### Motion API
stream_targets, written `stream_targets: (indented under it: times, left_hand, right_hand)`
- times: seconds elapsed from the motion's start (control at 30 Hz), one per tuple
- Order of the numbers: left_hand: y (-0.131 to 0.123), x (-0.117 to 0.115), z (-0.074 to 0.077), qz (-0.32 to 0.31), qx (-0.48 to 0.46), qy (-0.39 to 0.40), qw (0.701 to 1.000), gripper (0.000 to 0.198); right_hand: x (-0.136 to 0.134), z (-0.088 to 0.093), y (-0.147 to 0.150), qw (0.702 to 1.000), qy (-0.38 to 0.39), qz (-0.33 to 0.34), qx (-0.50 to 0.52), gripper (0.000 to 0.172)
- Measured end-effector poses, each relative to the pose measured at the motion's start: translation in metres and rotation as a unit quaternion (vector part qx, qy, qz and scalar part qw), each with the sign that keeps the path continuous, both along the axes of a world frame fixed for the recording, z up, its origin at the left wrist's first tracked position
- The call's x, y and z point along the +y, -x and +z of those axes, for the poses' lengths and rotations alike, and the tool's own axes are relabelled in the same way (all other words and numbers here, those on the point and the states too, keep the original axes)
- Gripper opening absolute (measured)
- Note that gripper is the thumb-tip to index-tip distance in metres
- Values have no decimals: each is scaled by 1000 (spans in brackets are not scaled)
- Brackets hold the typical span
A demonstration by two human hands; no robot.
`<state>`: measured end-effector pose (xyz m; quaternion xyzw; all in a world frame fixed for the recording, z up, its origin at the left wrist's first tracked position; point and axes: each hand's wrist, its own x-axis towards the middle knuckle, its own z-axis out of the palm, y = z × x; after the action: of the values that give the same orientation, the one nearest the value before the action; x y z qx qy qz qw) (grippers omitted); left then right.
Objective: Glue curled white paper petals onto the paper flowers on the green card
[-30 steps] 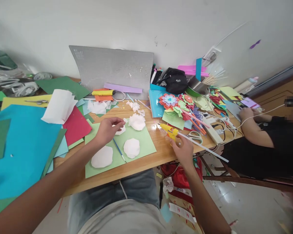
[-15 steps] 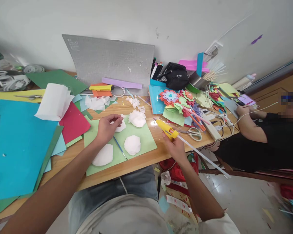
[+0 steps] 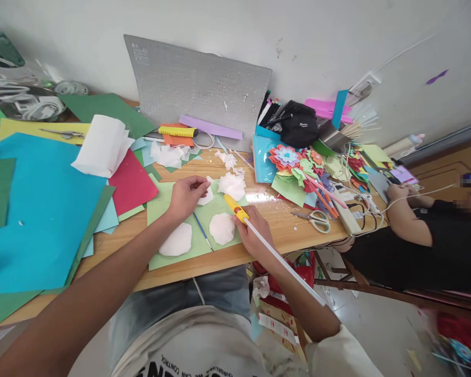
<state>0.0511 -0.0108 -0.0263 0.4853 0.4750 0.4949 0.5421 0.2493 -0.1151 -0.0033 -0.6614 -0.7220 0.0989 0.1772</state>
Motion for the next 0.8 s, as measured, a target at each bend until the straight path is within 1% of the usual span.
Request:
stream_targets:
  times: [0.27,0.47,0.8]
  left_hand:
    - [-1,-1,2,0,2,5,1000,34]
    - [-2,0,-2,0,5,-3,1000,33]
    - [-2,-1,-1,0,9,-6,1000,30]
  right_hand:
    - [4,-4,4,998,3,-4,-57,22]
    - [5,-7,5,998,4,-6,-66,22]
    - [1,-8,6,997,-4,-14,-76,22]
